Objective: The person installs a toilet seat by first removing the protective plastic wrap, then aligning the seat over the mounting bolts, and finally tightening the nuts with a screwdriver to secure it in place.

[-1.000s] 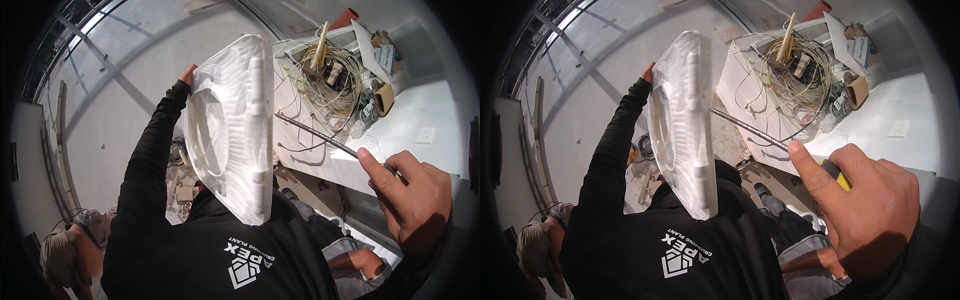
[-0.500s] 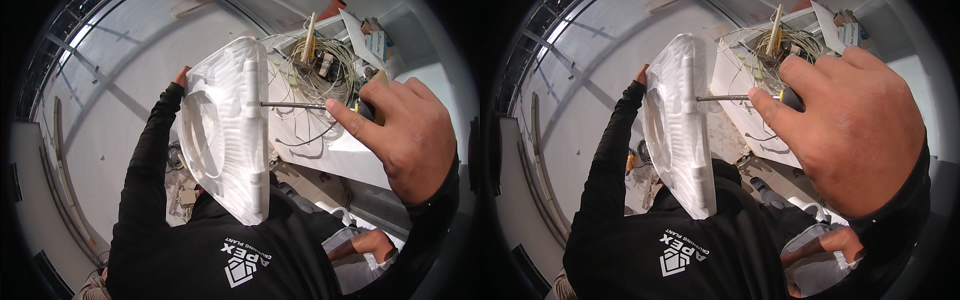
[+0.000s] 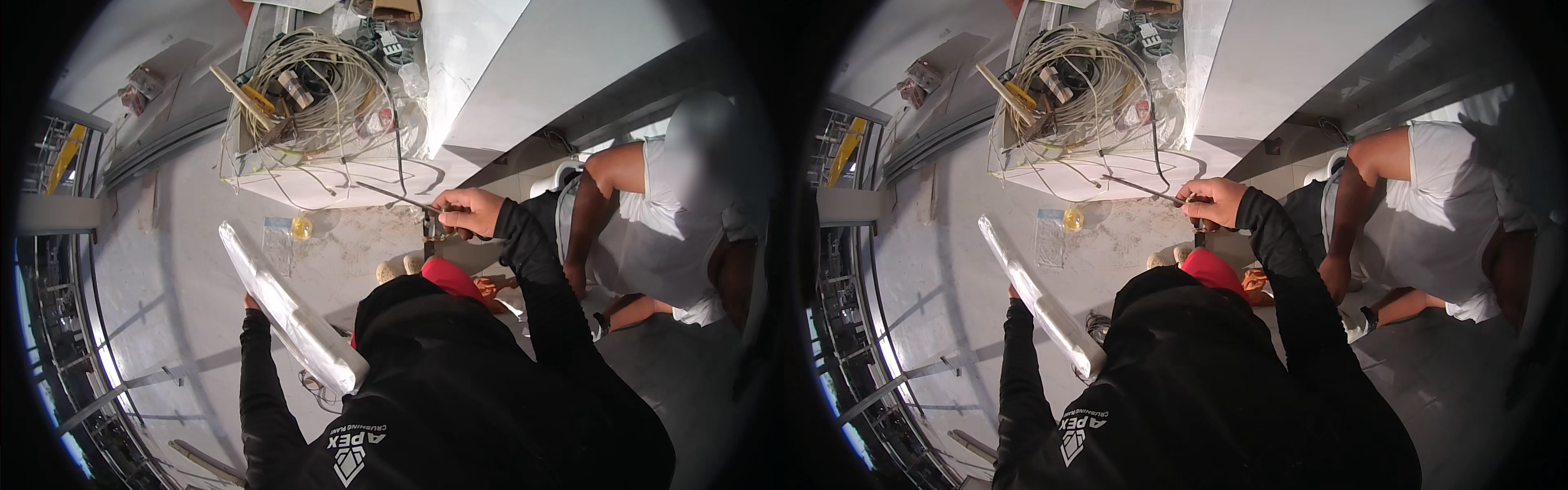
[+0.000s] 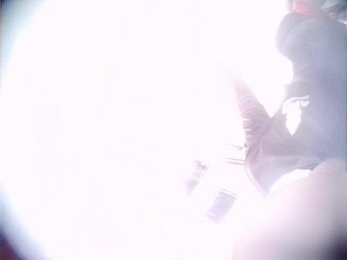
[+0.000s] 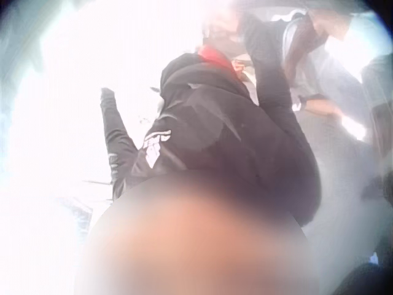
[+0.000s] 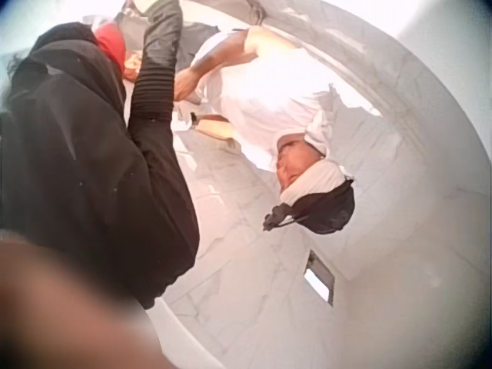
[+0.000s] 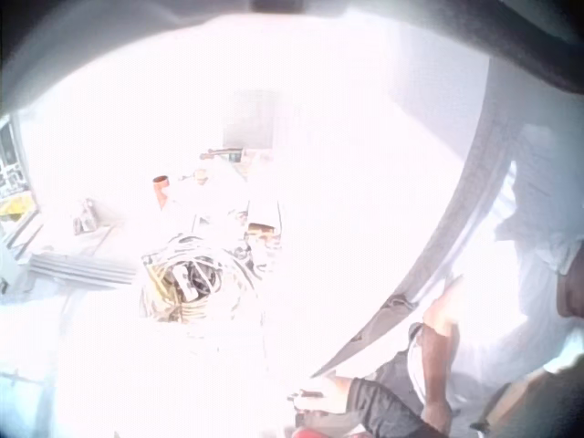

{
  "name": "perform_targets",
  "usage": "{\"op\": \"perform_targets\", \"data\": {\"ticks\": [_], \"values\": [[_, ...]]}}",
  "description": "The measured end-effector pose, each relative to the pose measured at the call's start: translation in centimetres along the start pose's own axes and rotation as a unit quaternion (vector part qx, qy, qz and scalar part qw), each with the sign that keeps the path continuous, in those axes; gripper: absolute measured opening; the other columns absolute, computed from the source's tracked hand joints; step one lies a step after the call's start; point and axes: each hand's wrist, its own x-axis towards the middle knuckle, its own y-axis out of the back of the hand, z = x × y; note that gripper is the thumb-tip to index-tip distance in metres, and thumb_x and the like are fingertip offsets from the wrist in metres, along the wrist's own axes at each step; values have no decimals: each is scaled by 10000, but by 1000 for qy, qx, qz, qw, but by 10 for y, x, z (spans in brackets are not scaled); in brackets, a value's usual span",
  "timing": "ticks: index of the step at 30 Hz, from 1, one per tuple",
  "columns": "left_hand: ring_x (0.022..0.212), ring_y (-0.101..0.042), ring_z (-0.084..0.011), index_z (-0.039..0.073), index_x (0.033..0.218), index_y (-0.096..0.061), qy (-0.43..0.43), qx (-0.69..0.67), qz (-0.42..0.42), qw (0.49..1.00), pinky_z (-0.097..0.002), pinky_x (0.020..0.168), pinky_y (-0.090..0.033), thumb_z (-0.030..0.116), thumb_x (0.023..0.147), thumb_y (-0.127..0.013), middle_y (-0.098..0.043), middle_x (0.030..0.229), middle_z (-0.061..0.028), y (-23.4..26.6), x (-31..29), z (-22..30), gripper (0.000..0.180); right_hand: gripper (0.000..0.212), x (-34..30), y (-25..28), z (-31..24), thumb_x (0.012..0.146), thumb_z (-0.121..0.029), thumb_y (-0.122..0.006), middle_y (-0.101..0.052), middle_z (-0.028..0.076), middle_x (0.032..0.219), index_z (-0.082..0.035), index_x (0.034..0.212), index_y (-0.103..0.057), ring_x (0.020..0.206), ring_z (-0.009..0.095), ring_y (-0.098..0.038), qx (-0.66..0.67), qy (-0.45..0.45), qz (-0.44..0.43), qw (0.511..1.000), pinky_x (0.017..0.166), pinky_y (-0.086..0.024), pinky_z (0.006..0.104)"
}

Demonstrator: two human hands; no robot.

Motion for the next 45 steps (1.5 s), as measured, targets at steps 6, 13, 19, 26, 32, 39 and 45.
{"op": "perform_targets", "data": {"ticks": [6,13,19,26,32,39,45], "values": [[1009,-701,-306,-11,1341,-600,141,199,-58,968,-452,891,-594,408,1039,-421,-700,1163,-160,-82,-27,25,546,250,19,-26,243,902,-272,-632,-754,105,838,-68,979,-752,708,188,-730,-245,-319,-31,915,648,-586,363],[1032,-692,-311,-3,1345,-603,225,251,-151,929,-451,907,-580,435,1022,-426,-693,1181,-166,-136,8,47,572,284,46,-94,323,864,-307,-645,-774,124,914,-80,952,-793,823,247,-754,-197,-408,35,891,736,-599,391],[1051,-683,-315,3,1349,-605,238,357,-189,883,-450,921,-568,457,1007,-430,-688,1196,-171,-132,107,133,595,304,113,-145,285,851,-318,-649,-775,133,950,-85,977,-799,884,272,-754,-103,-439,197,871,780,-598,400],[1073,-674,-320,10,1352,-608,225,425,-221,849,-449,937,-553,484,990,-435,-681,1214,-177,-127,198,220,622,331,212,-247,211,836,-330,-654,-777,143,993,-90,1005,-806,956,300,-755,-66,-474,330,814,831,-598,412],[1093,-665,-325,16,1356,-611,231,461,-237,823,-449,950,-541,507,975,-439,-676,1229,-182,-129,233,253,644,284,239,-271,223,878,-297,-647,-772,155,959,-74,961,-802,929,342,-746,-91,-441,255,856,815,-583,533],[1115,-656,-330,23,1360,-614,234,489,-249,803,-448,966,-527,534,958,-443,-669,1247,-188,-119,248,268,671,285,247,-270,208,916,-296,-646,-759,171,973,-52,990,-773,913,335,-738,23,-462,278,842,832,-576,529],[1134,-647,-334,30,1363,-616,234,499,-254,795,-447,980,-514,557,943,-448,-663,1262,-193,-116,246,270,694,289,261,-241,194,948,-296,-646,-749,184,985,-33,1014,-749,899,330,-730,176,-486,280,809,847,-570,525]]}}
